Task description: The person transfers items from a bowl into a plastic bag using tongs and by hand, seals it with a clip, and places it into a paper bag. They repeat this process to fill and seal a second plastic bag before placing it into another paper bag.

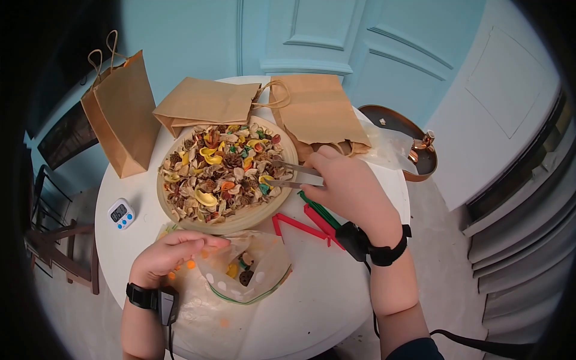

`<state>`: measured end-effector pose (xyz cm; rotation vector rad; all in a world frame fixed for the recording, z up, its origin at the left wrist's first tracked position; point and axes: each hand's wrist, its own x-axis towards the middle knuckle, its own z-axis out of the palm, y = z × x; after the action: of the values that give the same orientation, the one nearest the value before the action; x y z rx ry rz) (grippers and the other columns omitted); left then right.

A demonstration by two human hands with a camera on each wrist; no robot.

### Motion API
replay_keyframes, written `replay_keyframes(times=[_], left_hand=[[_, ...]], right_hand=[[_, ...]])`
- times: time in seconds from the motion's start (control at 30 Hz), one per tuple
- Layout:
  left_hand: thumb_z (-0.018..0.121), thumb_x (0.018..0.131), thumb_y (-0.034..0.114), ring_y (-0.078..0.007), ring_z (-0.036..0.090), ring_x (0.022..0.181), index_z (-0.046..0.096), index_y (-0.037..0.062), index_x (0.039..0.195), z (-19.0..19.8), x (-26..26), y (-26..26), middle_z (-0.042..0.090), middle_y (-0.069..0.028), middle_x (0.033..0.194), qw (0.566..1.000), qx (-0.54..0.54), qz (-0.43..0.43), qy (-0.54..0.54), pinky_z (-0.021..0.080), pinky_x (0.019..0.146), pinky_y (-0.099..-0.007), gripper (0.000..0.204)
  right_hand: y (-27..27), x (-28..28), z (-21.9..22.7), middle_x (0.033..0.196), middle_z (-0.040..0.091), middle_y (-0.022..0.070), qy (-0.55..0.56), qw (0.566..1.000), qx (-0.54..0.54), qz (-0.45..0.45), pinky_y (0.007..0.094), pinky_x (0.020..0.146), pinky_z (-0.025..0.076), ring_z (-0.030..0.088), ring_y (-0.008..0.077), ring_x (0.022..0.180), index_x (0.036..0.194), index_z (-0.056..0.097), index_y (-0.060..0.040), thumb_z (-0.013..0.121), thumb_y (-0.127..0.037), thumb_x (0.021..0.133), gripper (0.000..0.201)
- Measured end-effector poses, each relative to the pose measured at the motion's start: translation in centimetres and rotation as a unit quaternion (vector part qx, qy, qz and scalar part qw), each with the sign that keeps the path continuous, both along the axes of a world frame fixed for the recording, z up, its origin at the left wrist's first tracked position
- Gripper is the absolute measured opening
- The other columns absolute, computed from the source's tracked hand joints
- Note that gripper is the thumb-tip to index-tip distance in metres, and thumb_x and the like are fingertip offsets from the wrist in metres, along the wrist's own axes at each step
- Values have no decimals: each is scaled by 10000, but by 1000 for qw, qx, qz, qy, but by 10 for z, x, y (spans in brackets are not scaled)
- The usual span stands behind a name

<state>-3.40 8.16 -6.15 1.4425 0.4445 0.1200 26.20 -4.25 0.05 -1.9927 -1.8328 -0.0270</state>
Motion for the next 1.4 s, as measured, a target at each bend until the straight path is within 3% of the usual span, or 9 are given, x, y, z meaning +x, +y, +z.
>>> replay_keyframes(times=[0.23,0.4,0.6,0.7,0.8,0.87,0.97,1.07,1.4], left_hand=[[470,971,187,-191,539,1165,572,-61,1201,-1,0,-1,601,-124,1223,1000,-2,1,6,377,1011,-278,354],[488,965,227,-131,542,1115,612,24,1202,-4,0,1,626,-50,1199,1000,6,-2,-5,384,951,-246,336],[492,964,234,-138,544,1118,606,16,1207,-2,-1,0,623,-57,1203,1000,13,-6,-13,379,969,-252,346],[489,963,224,-143,545,1121,605,13,1206,7,-1,-4,622,-63,1205,1000,6,5,7,377,978,-256,343],[486,961,212,-146,544,1127,606,13,1205,6,0,-3,621,-67,1207,1000,0,5,21,378,979,-256,337],[478,962,189,-161,543,1140,596,-17,1198,3,1,-2,613,-90,1213,1000,3,1,10,379,989,-261,335],[471,964,168,-180,542,1157,586,-48,1192,1,1,-1,606,-114,1219,1000,9,-1,-3,379,999,-266,334],[471,965,172,-187,540,1161,585,-50,1192,2,2,-2,606,-117,1218,1000,10,-1,-3,377,1001,-268,337],[476,970,209,-179,541,1152,580,-55,1195,1,1,-2,606,-120,1216,1000,3,6,3,378,993,-267,362]], right_hand=[[12,3,-18,840,558,109,-34,998,12,42,373,642,487,597,302,728,867,564,-33,653,-153,754,187],[10,0,-13,842,572,96,-49,998,16,40,376,646,485,605,294,742,863,559,-40,644,-148,759,173],[-4,-14,15,819,582,83,74,993,56,77,316,620,482,598,242,718,886,596,-44,667,-110,752,164],[-15,-22,26,812,588,54,131,969,-40,204,271,604,479,591,182,707,915,632,-65,691,-118,739,193],[-19,-29,31,818,592,52,184,951,-144,205,270,603,478,589,176,687,913,632,-64,703,-133,734,205],[-18,-24,28,824,596,52,186,949,-152,202,275,604,479,585,181,665,923,630,-60,709,-142,733,222],[-11,-10,16,823,595,91,89,993,6,76,317,626,488,607,237,710,907,611,-35,696,-151,734,225],[-4,13,2,818,588,110,-15,1000,9,-13,337,661,487,606,268,742,879,600,-27,688,-169,736,220],[2,15,-6,803,585,115,2,999,-44,-2,368,673,474,601,282,754,861,598,-36,666,-170,756,183]])
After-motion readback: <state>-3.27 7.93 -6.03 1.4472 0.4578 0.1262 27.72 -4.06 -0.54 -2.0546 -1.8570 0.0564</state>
